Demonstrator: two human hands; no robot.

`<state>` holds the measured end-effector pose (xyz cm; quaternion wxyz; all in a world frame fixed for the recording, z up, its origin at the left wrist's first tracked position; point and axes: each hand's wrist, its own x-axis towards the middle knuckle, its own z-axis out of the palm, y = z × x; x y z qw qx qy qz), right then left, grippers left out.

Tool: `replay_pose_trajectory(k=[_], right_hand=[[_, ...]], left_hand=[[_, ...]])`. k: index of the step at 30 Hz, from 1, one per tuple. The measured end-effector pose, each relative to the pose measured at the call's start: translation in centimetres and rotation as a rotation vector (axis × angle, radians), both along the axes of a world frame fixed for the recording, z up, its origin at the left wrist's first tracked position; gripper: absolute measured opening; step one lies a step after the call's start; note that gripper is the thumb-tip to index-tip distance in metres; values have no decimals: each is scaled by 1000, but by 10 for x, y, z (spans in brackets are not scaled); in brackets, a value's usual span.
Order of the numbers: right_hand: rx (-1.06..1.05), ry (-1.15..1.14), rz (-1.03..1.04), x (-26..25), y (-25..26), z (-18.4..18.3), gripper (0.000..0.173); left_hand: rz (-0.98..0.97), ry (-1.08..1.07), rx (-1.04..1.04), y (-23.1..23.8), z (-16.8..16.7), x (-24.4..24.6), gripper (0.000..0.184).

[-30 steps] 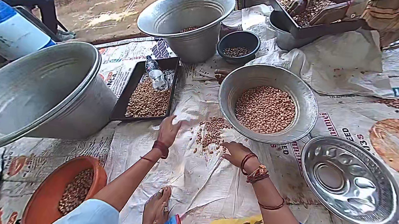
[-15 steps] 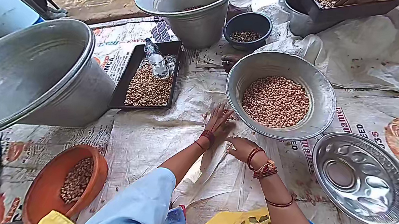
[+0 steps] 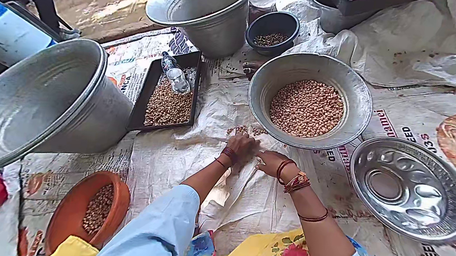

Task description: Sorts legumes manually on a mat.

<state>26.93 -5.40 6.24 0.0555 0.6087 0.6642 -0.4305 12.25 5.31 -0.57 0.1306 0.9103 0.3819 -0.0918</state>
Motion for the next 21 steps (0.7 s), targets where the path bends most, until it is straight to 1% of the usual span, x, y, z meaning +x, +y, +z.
replay_pose_trajectory(k=[2,3,4,6,7,8,9,11,13,16,17,18,19,20,21], right_hand=[[5,3,10,0,-2,1,52],[6,4,17,0,-3,1,53],[12,5,26,0,-4,1,53],[24,14,34,1,-5,2,53],[26,12,34,1,-4,3,54],[20,7,38,-1,-4,5,55],[13,6,38,-2,-3,6,55],[6,6,36,-5,-1,6,54],[1,10,32,-4,-1,1,54],[-3,19,32,-3,0,-2,53],[-2,19,31,-2,0,-2,53],[0,17,38,-1,1,-3,54],[2,17,44,-3,1,-5,54],[3,13,52,-4,2,-7,54],[8,7,57,-5,4,-7,54]], left_hand=[[120,-97,35,5,12,3,48],[188,-185,67,8,22,4,49],[223,-311,144,13,32,4,49],[191,-557,332,24,64,9,45],[147,-627,412,28,85,15,41],[116,-651,459,32,105,24,38],[102,-648,447,33,123,33,37],[74,-573,370,32,153,53,42],[53,-452,303,30,173,69,47],[86,-315,282,27,199,74,48],[70,-338,302,25,204,75,48],[27,-405,329,25,205,77,48],[-29,-477,307,24,204,80,47],[-94,-530,229,25,202,84,45],[-152,-533,123,26,202,88,43]])
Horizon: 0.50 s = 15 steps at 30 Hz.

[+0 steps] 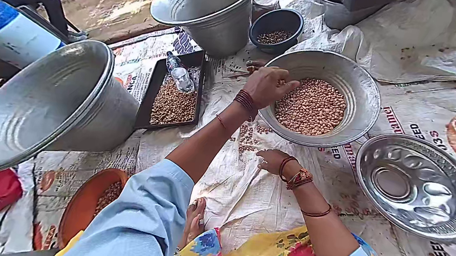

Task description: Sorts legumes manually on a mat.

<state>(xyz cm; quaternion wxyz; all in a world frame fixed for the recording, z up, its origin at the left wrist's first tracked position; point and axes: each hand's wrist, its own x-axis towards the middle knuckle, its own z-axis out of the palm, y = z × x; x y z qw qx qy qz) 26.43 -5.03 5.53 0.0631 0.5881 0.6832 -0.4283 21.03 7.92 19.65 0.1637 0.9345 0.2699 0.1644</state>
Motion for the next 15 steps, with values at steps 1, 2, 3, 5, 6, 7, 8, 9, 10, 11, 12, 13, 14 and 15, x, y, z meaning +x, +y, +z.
replay_pose_trajectory(k=[1,2,3,5,6,7,8,9,10,11,12,13,14,15], right_hand=[[2,-5,-1,0,1,1,54],[-3,-8,-8,1,-1,3,54],[-8,-15,-20,2,-3,5,54],[-13,-53,-63,7,-7,15,53],[-24,-79,-89,10,-8,20,53],[-31,-97,-126,13,-10,23,53],[-40,-107,-165,17,-10,25,53],[-54,-111,-193,20,-11,26,52],[-67,-117,-207,22,-10,26,52],[-82,-123,-208,22,-10,25,53],[-97,-128,-197,21,-9,24,52],[-113,-133,-182,19,-8,24,51],[-129,-144,-162,17,-8,25,49],[-147,-164,-139,14,-7,26,47]], left_hand=[[-46,31,-82,0,2,1,45],[-64,-3,-115,0,0,-3,50],[-44,-94,-92,0,-6,-14,53],[88,-333,27,0,-34,-48,40],[188,-383,54,-1,-58,-68,34],[289,-325,6,-7,-86,-88,35],[359,-186,-99,-15,-117,-107,46],[390,-20,-204,-26,-148,-121,67],[399,154,-264,-38,-177,-132,92],[401,306,-269,-50,-200,-138,111],[408,384,-225,-57,-220,-140,121],[425,386,-170,-59,-234,-139,121],[447,348,-133,-54,-243,-133,116],[459,299,-110,-46,-247,-123,109]])
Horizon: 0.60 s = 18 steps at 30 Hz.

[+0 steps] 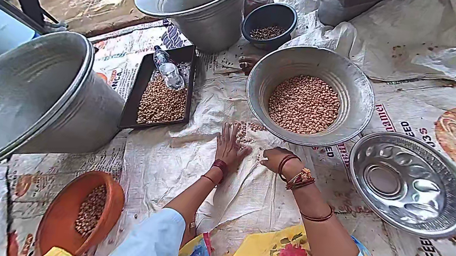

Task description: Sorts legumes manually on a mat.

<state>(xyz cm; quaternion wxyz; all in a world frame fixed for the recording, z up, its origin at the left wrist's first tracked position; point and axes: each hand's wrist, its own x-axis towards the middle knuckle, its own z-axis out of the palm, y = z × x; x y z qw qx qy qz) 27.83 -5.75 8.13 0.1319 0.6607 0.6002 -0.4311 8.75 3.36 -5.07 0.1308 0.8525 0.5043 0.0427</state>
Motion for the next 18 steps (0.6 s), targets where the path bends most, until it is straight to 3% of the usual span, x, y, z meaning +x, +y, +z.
replay_pose_trajectory(k=[5,7,10,13,18], right_hand=[[-44,-38,40,-4,3,5,42],[-47,-19,1,0,4,7,42],[-49,-4,-24,3,2,5,42],[-38,4,21,5,-1,-3,42],[-48,-6,69,0,1,1,44]], left_hand=[[-84,-350,-39,28,9,61,67],[-165,-366,-55,17,12,83,56],[-327,-94,-18,7,20,94,36],[-390,57,73,30,21,67,28],[-331,258,-111,47,40,25,37]])
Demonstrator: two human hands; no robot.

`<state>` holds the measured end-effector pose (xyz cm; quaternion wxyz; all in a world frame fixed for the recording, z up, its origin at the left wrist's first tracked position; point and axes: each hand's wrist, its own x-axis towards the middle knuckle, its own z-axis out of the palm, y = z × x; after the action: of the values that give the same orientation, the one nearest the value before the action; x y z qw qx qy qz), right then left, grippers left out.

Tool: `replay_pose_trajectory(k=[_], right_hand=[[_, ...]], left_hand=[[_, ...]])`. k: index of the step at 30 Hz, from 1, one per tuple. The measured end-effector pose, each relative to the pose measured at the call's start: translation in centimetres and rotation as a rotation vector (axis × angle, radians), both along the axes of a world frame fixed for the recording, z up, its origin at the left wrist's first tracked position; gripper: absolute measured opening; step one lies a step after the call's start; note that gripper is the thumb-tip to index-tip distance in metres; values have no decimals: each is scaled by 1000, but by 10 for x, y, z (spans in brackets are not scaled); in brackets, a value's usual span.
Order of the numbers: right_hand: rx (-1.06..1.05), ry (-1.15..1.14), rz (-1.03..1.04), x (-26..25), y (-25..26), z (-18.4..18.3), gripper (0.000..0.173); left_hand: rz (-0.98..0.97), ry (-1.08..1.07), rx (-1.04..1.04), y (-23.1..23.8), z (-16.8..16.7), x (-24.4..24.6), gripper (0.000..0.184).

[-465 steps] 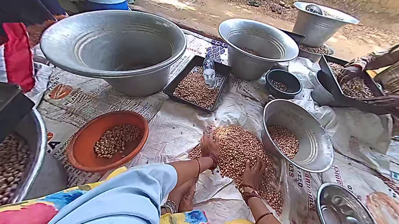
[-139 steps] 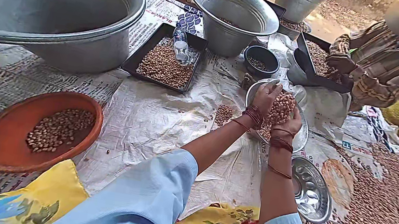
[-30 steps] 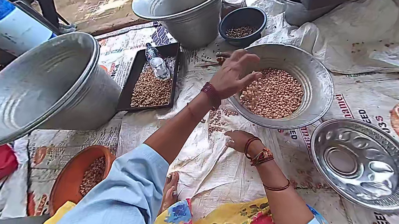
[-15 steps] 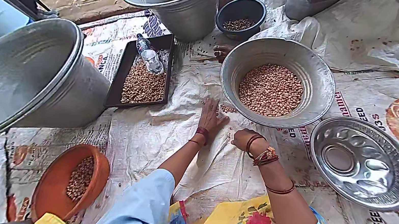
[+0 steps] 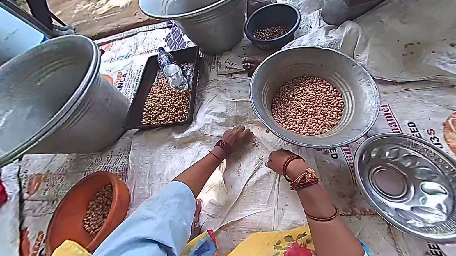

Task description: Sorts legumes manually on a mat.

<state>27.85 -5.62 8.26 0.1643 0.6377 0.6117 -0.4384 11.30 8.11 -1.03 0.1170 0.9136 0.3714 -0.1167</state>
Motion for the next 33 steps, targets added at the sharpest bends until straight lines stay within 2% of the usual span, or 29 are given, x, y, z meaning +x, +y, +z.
replay_pose_trajectory(k=[2,4,6,8,10,12,13,15,16,18,21,24,27,30,33], right_hand=[[10,-2,-5,-3,0,3,43],[24,-1,-6,-3,-4,3,42],[17,5,0,-3,-7,5,41],[9,-3,13,-4,-7,4,41],[23,-13,14,-7,-5,3,42],[35,-3,20,-9,-3,2,42],[38,4,28,-7,-2,1,42],[39,13,26,-2,-3,1,43],[42,10,4,2,-4,2,43],[68,-10,-87,11,-9,11,40],[86,-84,-223,26,-17,27,38],[59,-155,-335,35,-22,31,39],[9,-197,-336,38,-22,24,41],[27,-192,-351,40,-21,14,46],[48,-189,-325,39,-19,11,44]], left_hand=[[105,-12,-8,3,10,1,45],[248,-207,76,8,18,3,47],[302,-461,220,14,39,6,49],[260,-685,408,19,83,20,47],[161,-828,499,17,138,45,45],[4,-882,403,10,184,70,46],[-49,-843,319,5,203,79,52],[-102,-842,269,0,218,81,68],[-93,-904,295,-2,212,74,68],[8,-972,291,-14,177,47,50],[183,-875,206,-40,77,12,35],[18,-700,-1,-89,11,11,39],[-187,-508,-87,-122,-7,54,49],[-277,-321,-157,-115,-8,90,51],[-312,-266,-100,-101,-7,89,49]])
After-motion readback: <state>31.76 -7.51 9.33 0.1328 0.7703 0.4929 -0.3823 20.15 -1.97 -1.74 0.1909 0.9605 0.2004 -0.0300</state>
